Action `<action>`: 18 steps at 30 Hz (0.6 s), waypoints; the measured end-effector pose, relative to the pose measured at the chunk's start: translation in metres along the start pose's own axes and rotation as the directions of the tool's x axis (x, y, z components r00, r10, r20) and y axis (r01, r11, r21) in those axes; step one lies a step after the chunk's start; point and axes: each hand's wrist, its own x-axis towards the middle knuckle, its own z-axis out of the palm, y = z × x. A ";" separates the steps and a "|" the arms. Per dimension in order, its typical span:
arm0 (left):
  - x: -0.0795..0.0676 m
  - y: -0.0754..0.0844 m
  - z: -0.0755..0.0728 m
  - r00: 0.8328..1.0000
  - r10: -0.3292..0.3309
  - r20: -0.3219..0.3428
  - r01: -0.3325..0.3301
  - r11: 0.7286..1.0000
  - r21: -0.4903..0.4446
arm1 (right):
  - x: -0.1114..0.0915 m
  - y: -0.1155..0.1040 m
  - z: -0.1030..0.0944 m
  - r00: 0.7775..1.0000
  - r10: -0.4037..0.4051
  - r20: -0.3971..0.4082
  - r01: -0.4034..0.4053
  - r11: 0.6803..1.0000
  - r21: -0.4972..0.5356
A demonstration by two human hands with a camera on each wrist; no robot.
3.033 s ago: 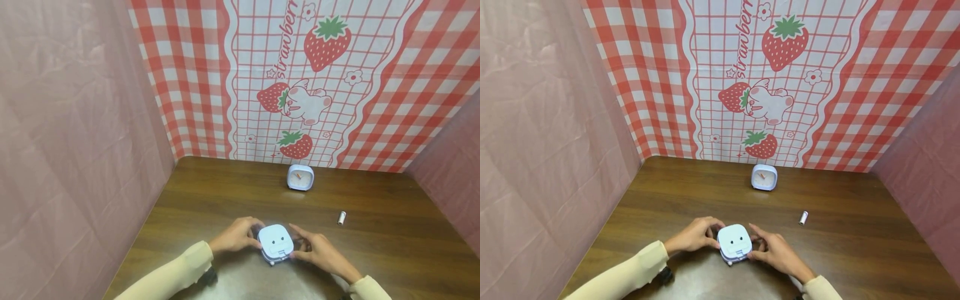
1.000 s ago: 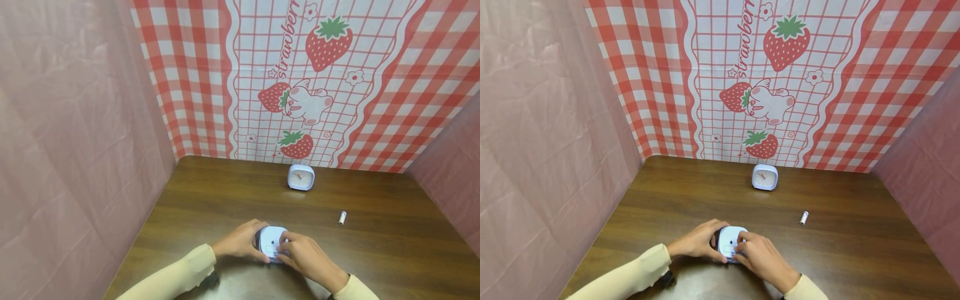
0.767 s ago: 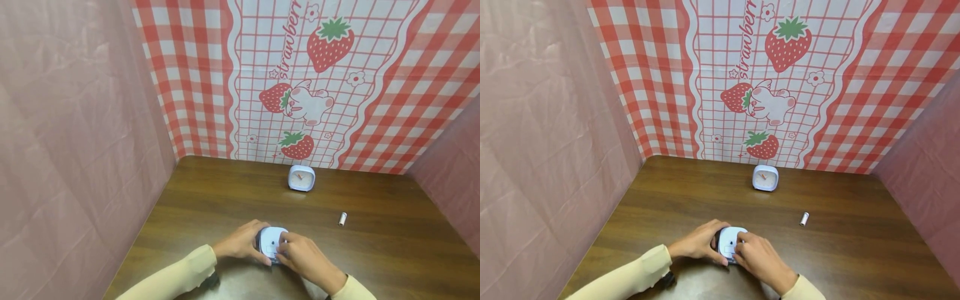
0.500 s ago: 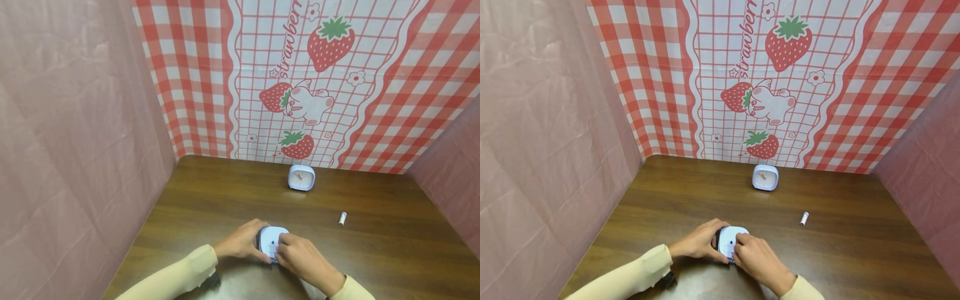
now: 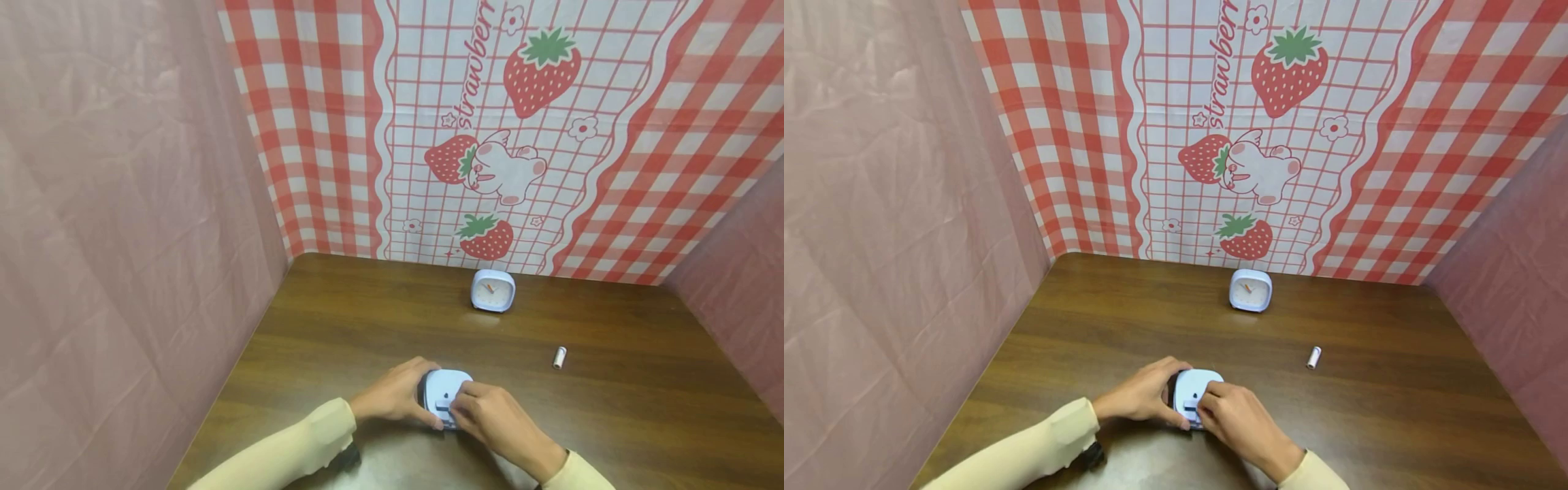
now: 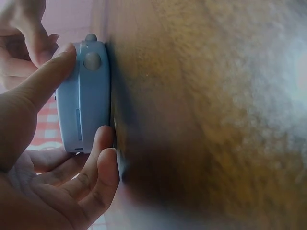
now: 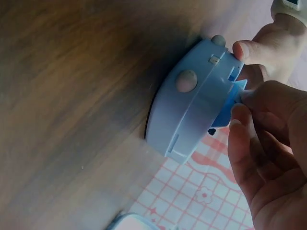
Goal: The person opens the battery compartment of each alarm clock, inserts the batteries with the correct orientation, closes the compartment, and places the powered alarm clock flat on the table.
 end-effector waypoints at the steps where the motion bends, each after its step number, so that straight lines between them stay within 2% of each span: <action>1: 0.000 0.000 0.000 1.000 -0.002 0.001 0.002 1.000 0.000 | 0.000 0.000 0.000 1.000 0.013 0.003 -0.013 1.000 0.012; 11: 0.000 0.000 -0.001 1.000 -0.021 0.023 0.021 1.000 -0.010 | -0.001 0.000 -0.002 0.993 0.118 0.008 -0.118 0.993 0.016; 18: 0.001 0.000 -0.001 0.999 -0.027 0.019 0.027 1.000 0.000 | 0.000 0.000 -0.005 0.975 0.219 0.023 -0.220 0.974 0.050</action>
